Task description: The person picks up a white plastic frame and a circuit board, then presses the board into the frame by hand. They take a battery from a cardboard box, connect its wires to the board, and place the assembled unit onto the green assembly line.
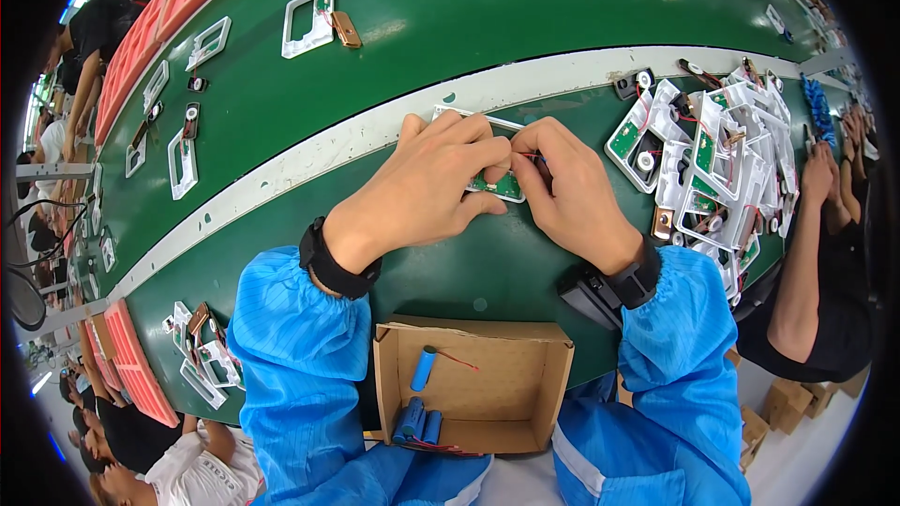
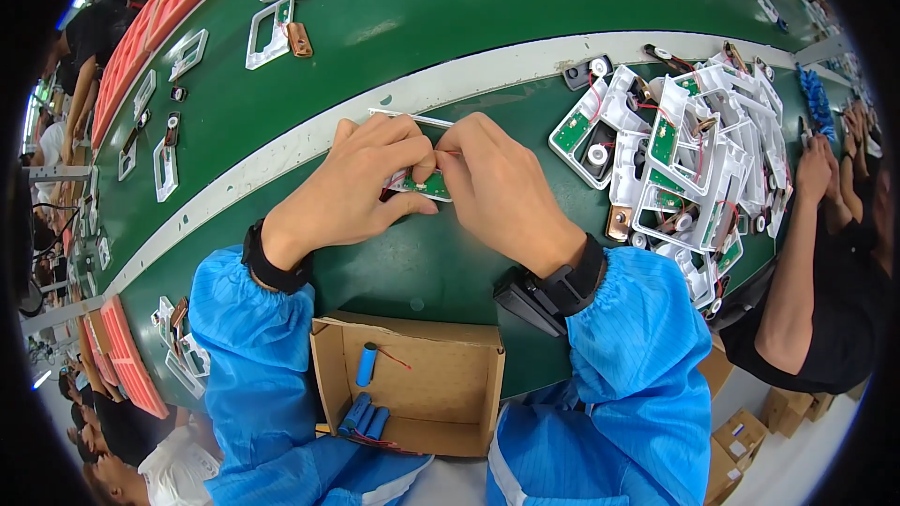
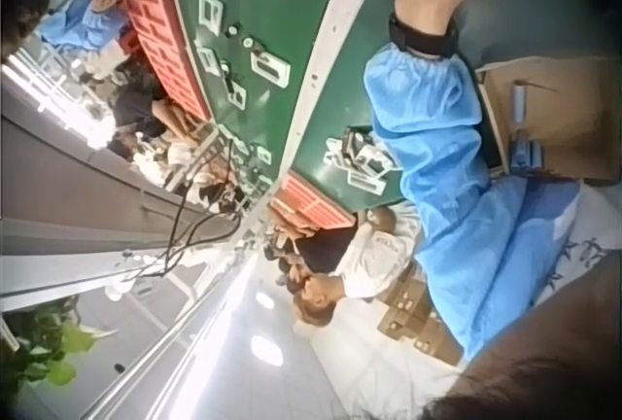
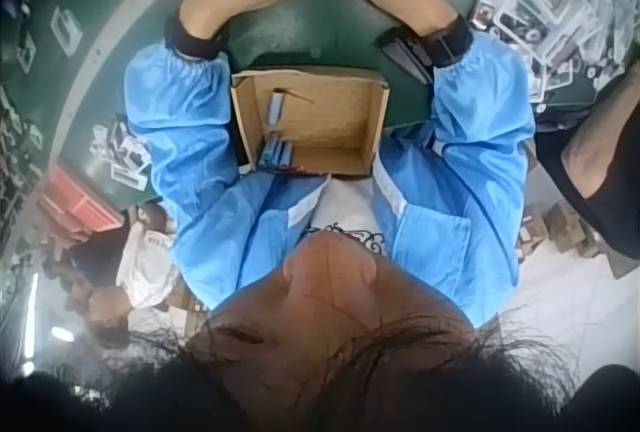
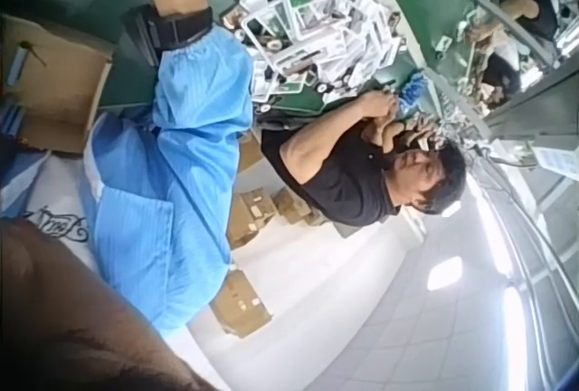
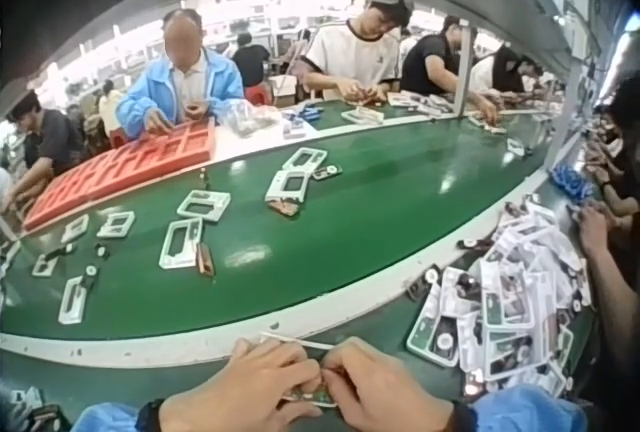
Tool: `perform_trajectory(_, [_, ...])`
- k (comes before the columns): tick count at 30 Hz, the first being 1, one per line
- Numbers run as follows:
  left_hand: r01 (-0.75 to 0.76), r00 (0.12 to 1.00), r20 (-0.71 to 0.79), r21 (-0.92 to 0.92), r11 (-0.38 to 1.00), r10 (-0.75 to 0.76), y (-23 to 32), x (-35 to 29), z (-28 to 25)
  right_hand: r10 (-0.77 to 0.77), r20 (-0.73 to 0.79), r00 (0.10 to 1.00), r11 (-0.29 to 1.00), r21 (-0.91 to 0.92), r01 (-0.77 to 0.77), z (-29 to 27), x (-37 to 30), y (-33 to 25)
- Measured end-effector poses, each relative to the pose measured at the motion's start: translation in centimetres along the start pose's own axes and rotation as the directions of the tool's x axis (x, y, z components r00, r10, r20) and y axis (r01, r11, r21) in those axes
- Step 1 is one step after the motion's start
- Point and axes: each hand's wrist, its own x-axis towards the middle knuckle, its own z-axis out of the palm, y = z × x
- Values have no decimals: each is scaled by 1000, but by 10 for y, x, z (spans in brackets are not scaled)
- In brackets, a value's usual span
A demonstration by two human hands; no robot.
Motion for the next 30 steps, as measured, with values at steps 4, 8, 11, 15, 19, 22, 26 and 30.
perform_trajectory(4, [10,1000,-7,-15,1000,-10,0,0,0,-4,-6,1000,1000,2,4,0,0,0])
perform_trajectory(8, [22,1000,-6,-32,999,-22,1,1,-2,-1,-12,1000,1000,-1,1,1,0,0])
perform_trajectory(11, [34,999,21,-26,999,-33,0,0,-4,-10,-8,1000,1000,-16,10,1,-1,-1])
perform_trajectory(15, [197,979,52,-442,875,-195,-6,0,-5,-28,2,1000,999,-43,28,2,-3,2])
perform_trajectory(19, [110,994,32,-187,976,-106,1,-2,-5,-24,-7,1000,999,-36,24,2,-3,2])
perform_trajectory(22, [22,1000,22,-162,987,-19,-5,-4,-4,-8,-7,1000,1000,-22,8,2,-2,-1])
perform_trajectory(26, [40,999,11,-170,985,-39,-5,-3,-3,-10,-8,1000,1000,-17,10,2,-1,0])
perform_trajectory(30, [4,1000,7,-120,993,-4,-6,-4,-1,5,1,1000,1000,-18,-5,1,-1,-1])
